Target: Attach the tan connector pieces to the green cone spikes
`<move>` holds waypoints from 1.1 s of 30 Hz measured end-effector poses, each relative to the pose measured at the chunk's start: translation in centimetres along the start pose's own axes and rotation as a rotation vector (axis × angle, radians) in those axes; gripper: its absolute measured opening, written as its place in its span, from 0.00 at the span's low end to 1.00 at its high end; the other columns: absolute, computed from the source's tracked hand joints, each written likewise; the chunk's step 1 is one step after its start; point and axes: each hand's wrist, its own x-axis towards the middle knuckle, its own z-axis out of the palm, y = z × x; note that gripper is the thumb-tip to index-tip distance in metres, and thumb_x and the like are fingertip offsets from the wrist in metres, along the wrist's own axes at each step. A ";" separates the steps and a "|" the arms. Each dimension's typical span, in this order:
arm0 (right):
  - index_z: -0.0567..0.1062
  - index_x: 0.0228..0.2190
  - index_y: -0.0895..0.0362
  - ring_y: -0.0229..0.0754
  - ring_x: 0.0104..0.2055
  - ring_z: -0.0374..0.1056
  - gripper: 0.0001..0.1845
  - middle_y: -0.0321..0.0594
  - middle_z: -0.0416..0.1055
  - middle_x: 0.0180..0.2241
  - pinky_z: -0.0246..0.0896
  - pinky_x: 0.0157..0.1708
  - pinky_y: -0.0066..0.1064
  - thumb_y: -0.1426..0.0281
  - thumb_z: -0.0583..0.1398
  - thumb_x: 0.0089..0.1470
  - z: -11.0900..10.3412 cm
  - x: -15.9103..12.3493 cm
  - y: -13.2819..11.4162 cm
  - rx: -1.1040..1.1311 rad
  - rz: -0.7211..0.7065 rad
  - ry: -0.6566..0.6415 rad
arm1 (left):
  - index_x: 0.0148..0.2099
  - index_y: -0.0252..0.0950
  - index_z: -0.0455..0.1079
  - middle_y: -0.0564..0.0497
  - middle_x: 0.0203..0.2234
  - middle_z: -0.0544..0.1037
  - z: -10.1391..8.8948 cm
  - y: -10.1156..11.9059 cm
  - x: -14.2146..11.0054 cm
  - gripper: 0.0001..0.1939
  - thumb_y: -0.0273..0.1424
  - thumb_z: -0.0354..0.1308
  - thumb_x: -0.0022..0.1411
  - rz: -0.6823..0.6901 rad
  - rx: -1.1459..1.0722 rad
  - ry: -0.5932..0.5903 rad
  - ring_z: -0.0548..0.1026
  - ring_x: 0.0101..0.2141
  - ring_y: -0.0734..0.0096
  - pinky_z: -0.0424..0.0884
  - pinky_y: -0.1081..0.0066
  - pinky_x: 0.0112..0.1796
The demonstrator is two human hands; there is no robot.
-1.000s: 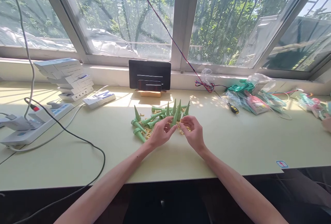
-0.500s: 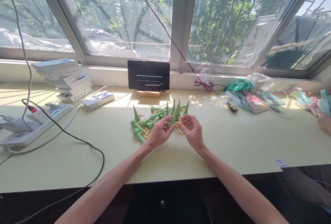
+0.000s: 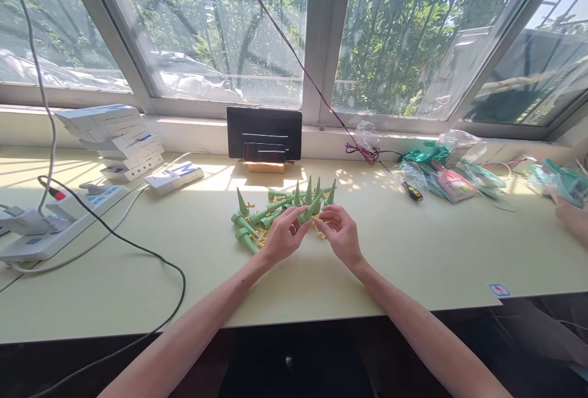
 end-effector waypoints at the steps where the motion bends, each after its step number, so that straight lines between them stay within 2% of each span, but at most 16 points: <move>1: 0.73 0.41 0.54 0.45 0.36 0.76 0.18 0.40 0.76 0.33 0.77 0.38 0.39 0.60 0.68 0.51 0.0 0.0 0.0 -0.012 -0.002 -0.002 | 0.56 0.38 0.69 0.48 0.36 0.73 0.0 0.0 0.0 0.18 0.38 0.54 0.68 -0.003 0.005 -0.003 0.70 0.25 0.76 0.73 0.75 0.25; 10: 0.74 0.39 0.55 0.45 0.37 0.75 0.16 0.42 0.76 0.34 0.76 0.36 0.37 0.60 0.67 0.52 0.0 -0.1 -0.1 -0.068 -0.005 0.006 | 0.56 0.35 0.68 0.49 0.33 0.77 0.2 -0.4 -0.2 0.20 0.39 0.57 0.66 -0.050 0.047 0.013 0.71 0.23 0.75 0.74 0.73 0.25; 15: 0.75 0.36 0.56 0.45 0.36 0.75 0.15 0.42 0.76 0.32 0.75 0.36 0.36 0.59 0.68 0.51 0.0 0.0 -0.2 -0.052 0.024 -0.005 | 0.55 0.37 0.69 0.48 0.38 0.76 0.2 -0.3 -0.1 0.17 0.36 0.57 0.67 0.013 0.045 0.023 0.71 0.26 0.76 0.74 0.76 0.25; 26: 0.77 0.28 0.57 0.47 0.35 0.78 0.16 0.40 0.78 0.29 0.75 0.41 0.39 0.57 0.70 0.46 -0.1 0.4 -0.4 0.127 0.244 -0.079 | 0.56 0.39 0.70 0.47 0.42 0.75 0.1 -0.2 0.0 0.16 0.33 0.55 0.68 0.055 0.027 0.034 0.73 0.31 0.75 0.78 0.76 0.28; 33: 0.78 0.28 0.57 0.47 0.33 0.77 0.18 0.41 0.77 0.27 0.74 0.39 0.39 0.55 0.69 0.48 0.0 0.3 -0.4 0.139 0.290 -0.118 | 0.55 0.40 0.71 0.48 0.43 0.74 0.1 -0.2 0.0 0.14 0.34 0.55 0.68 0.044 0.031 0.031 0.73 0.32 0.74 0.78 0.74 0.28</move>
